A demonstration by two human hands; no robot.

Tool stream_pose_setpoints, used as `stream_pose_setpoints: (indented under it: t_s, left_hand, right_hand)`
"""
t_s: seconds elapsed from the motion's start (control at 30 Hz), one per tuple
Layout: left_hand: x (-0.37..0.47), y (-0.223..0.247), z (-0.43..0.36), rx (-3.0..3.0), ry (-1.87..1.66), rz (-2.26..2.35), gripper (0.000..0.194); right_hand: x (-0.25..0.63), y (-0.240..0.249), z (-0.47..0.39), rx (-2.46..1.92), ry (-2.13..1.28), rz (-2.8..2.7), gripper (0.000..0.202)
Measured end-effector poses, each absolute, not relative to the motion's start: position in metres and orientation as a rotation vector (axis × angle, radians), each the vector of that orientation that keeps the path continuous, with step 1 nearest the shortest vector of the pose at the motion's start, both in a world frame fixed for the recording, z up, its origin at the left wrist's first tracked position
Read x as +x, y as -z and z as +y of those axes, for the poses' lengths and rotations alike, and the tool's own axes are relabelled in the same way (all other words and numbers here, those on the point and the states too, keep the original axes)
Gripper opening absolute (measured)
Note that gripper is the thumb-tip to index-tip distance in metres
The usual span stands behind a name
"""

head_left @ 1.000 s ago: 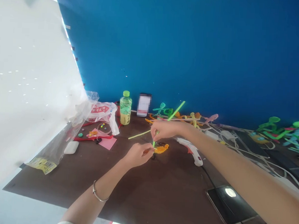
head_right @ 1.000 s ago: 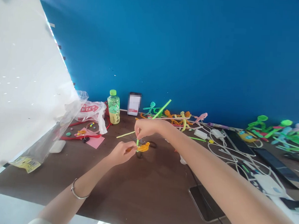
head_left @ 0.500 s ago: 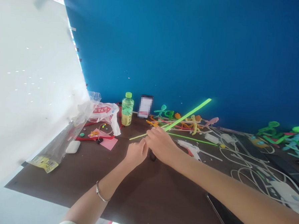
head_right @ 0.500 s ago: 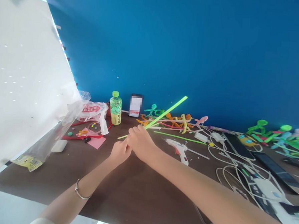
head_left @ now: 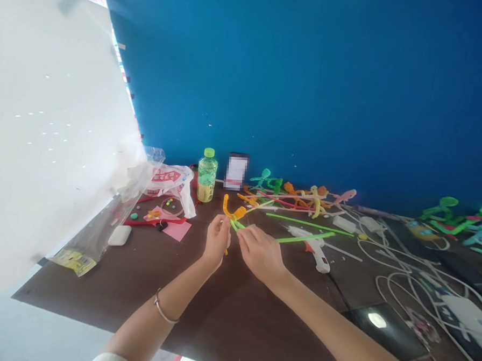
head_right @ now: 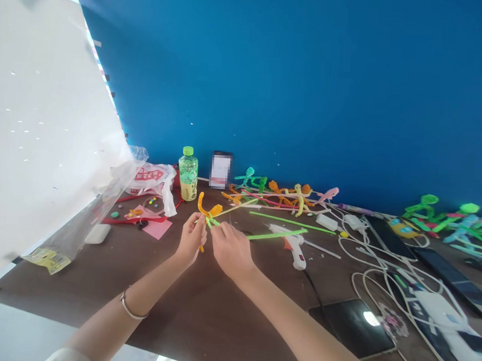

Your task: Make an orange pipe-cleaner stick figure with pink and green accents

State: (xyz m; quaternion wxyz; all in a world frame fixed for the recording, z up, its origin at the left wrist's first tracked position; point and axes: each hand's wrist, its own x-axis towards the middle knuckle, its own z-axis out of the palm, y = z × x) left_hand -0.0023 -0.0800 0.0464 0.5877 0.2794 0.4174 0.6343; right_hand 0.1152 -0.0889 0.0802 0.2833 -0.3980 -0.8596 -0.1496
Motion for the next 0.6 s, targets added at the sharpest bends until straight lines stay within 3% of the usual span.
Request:
stream_pose_setpoints:
  t_s: [0.13,0.27,0.47,0.6]
  left_hand:
    - [-0.001,-0.046,-0.079,0.574,-1.498,0.799,0.033]
    - [0.001,-0.046,-0.081,0.536,-1.49,0.708,0.034]
    - [0.004,-0.044,-0.082,0.427,-1.387,0.59,0.043]
    - [0.001,-0.041,-0.078,0.304,-1.28,0.576,0.045]
  right_hand:
    - [0.109,-0.065,-0.085,-1.177,-0.308,-1.944,0.018]
    - [0.098,-0.056,-0.086,-1.252,-0.787,-1.535,0.019]
    - [0.088,-0.05,-0.082,-1.229,-1.13,-1.156,0.029]
    - [0.096,-0.052,-0.073,-1.103,-1.185,-1.213,0.029]
